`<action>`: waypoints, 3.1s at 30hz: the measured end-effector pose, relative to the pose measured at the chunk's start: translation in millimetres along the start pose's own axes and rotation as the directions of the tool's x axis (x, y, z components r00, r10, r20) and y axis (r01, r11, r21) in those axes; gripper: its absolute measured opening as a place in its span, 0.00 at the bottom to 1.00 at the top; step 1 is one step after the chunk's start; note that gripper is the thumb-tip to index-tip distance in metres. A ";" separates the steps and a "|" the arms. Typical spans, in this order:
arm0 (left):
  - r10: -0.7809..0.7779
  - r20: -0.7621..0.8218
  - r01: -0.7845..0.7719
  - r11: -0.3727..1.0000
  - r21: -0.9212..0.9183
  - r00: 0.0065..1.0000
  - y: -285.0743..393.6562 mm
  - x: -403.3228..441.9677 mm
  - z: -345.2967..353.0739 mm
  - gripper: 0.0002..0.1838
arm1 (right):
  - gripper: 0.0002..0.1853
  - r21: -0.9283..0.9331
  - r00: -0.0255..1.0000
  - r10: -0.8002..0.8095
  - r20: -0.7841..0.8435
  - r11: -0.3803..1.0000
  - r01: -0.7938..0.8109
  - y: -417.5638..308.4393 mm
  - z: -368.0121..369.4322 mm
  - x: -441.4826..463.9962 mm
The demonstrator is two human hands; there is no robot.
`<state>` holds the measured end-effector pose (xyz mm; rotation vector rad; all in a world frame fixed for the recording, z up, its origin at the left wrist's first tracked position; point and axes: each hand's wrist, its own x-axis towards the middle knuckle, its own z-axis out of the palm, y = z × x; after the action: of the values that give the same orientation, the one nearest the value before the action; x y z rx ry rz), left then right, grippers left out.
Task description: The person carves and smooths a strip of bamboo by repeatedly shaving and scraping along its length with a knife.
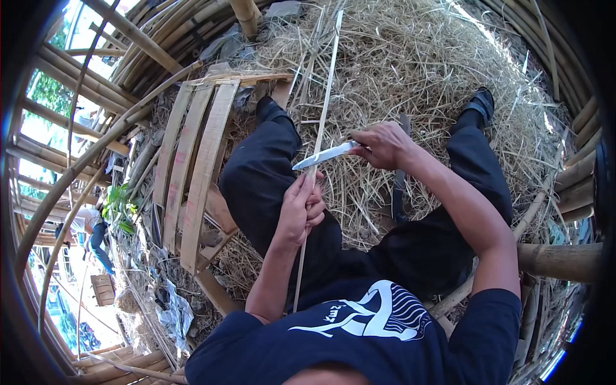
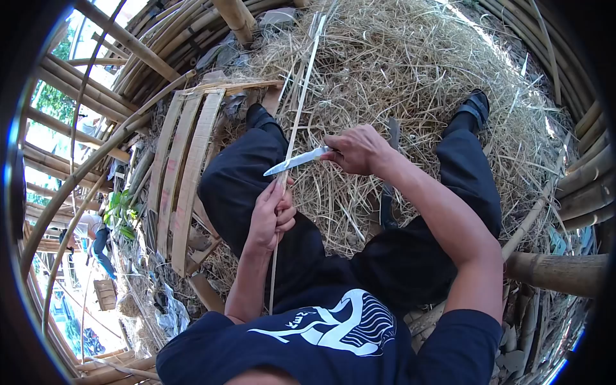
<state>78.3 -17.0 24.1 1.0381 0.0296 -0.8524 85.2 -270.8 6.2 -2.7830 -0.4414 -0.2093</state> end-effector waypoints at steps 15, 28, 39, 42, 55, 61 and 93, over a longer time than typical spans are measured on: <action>0.079 0.039 -0.085 0.980 0.181 0.996 9.7 -11.5 12.2 0.15 | 0.20 0.319 0.986 0.147 0.071 0.934 -0.163 -32.3 -51.7 -13.2; 0.114 0.067 -0.128 0.957 0.260 0.991 9.3 6.3 22.7 0.13 | 0.18 0.224 1.000 0.024 -0.020 0.975 -0.019 -25.2 -25.0 -14.0; -0.037 -0.017 0.038 0.997 0.062 0.999 -0.1 -36.0 6.0 0.11 | 0.18 -0.081 0.861 0.477 -0.173 0.865 -0.496 89.4 7.7 8.8; -0.100 -0.058 0.105 0.991 0.084 0.993 0.2 -66.2 -18.8 0.13 | 0.26 0.005 0.773 0.463 -0.434 0.859 -0.512 117.7 -88.5 -7.8; 0.413 0.077 -0.349 0.639 0.686 0.908 5.4 13.9 9.5 0.12 | 0.24 0.299 0.989 0.112 0.097 0.944 -0.136 -42.6 -34.4 -10.9; 0.578 0.197 -0.408 0.262 0.874 0.792 11.9 18.9 18.8 0.10 | 0.26 0.276 0.983 0.141 0.121 0.946 -0.169 -48.3 -32.6 -11.7; 0.426 0.040 -0.354 0.692 0.630 0.904 -0.1 7.8 0.9 0.17 | 0.26 0.390 0.988 0.131 0.076 0.909 -0.151 -49.0 -17.5 -8.9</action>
<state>83.3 -22.5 21.4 1.6504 -0.4036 -0.3975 59.3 -234.7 34.8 -2.4106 -0.2563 -0.0145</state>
